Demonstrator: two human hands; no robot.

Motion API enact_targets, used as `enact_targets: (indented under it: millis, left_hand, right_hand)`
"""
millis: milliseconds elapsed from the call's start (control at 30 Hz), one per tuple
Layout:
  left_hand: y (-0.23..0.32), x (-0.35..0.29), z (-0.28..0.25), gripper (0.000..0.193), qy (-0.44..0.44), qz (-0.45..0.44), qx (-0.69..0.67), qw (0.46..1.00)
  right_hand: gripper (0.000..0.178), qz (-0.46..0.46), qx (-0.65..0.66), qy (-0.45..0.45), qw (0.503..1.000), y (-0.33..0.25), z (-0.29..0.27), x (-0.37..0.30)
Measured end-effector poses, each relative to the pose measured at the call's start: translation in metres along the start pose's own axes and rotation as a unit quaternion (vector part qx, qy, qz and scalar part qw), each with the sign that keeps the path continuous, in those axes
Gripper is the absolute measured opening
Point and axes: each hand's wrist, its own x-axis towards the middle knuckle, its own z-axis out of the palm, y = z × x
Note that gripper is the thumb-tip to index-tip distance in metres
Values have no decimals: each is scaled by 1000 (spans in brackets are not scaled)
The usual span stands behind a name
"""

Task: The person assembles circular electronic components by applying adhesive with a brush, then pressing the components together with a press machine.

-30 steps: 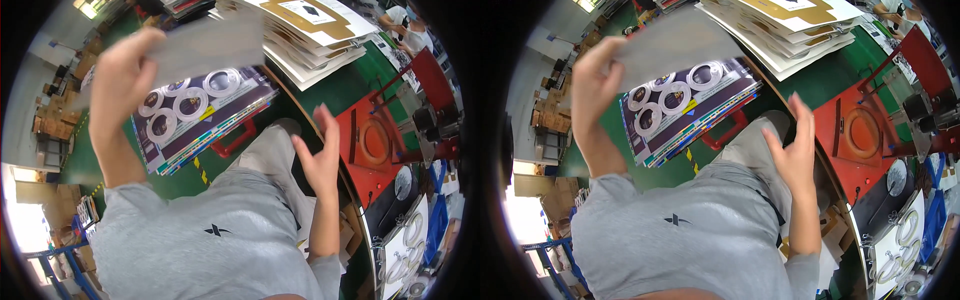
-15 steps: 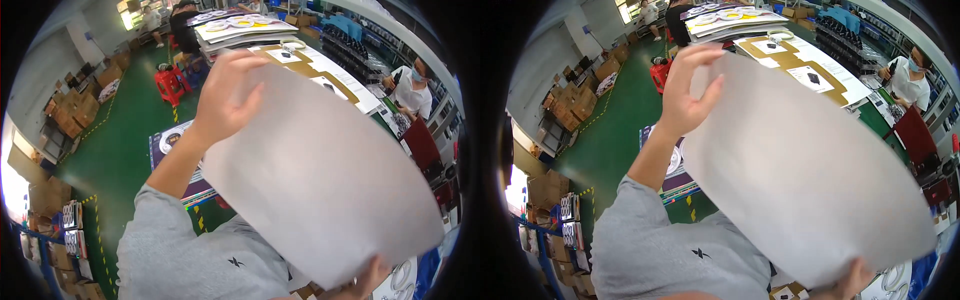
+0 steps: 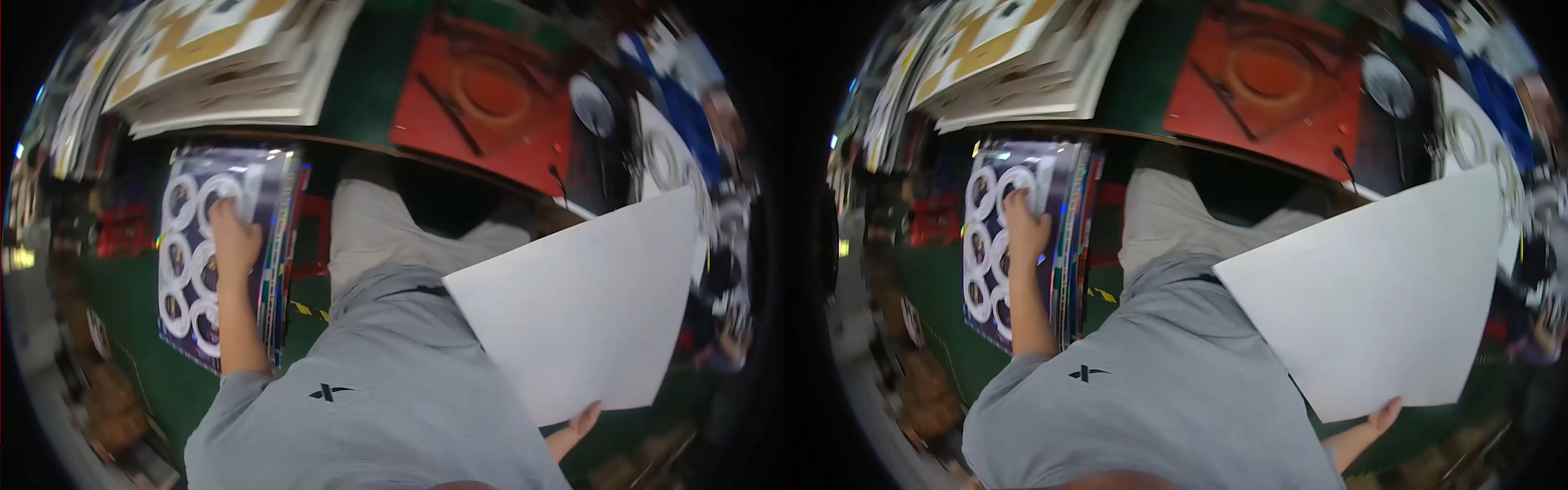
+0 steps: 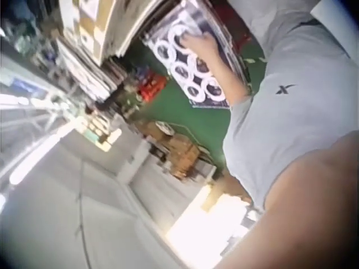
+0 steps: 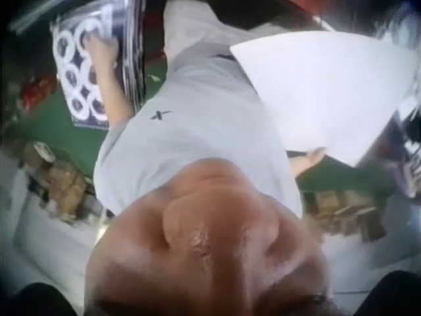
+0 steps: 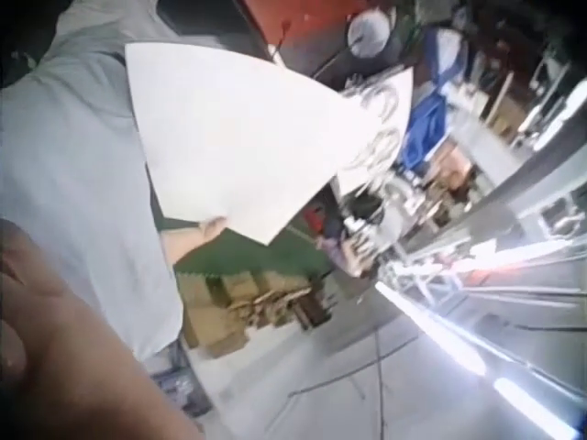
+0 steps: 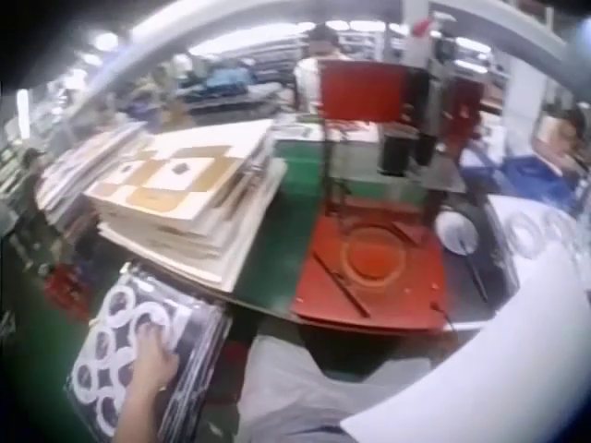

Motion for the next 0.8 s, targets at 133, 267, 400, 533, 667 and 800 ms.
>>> enact_targets:
  millis: [133,267,400,533,667,800]
  left_hand:
    - [5,13,21,58,0,5,4,1000]
    - [0,16,24,48,-9,29,51,998]
    - [-6,35,19,38,-76,-9,31,997]
    - [-4,54,-30,30,-77,-48,-133,987]
    - [83,59,-78,33,-30,-33,-404,914]
    - [155,68,-84,39,-7,33,-548,836]
  right_hand:
    - [63,112,94,-10,989,59,-32,-157]
    - [66,154,2,201,967,105,-48,-234]
    - [58,53,-204,128,969,114,-19,-225]
    - [53,103,-39,195,974,96,-13,-123]
    - [51,168,41,207,963,80,24,-36]
    - [41,212,-87,227,947,82,28,39]
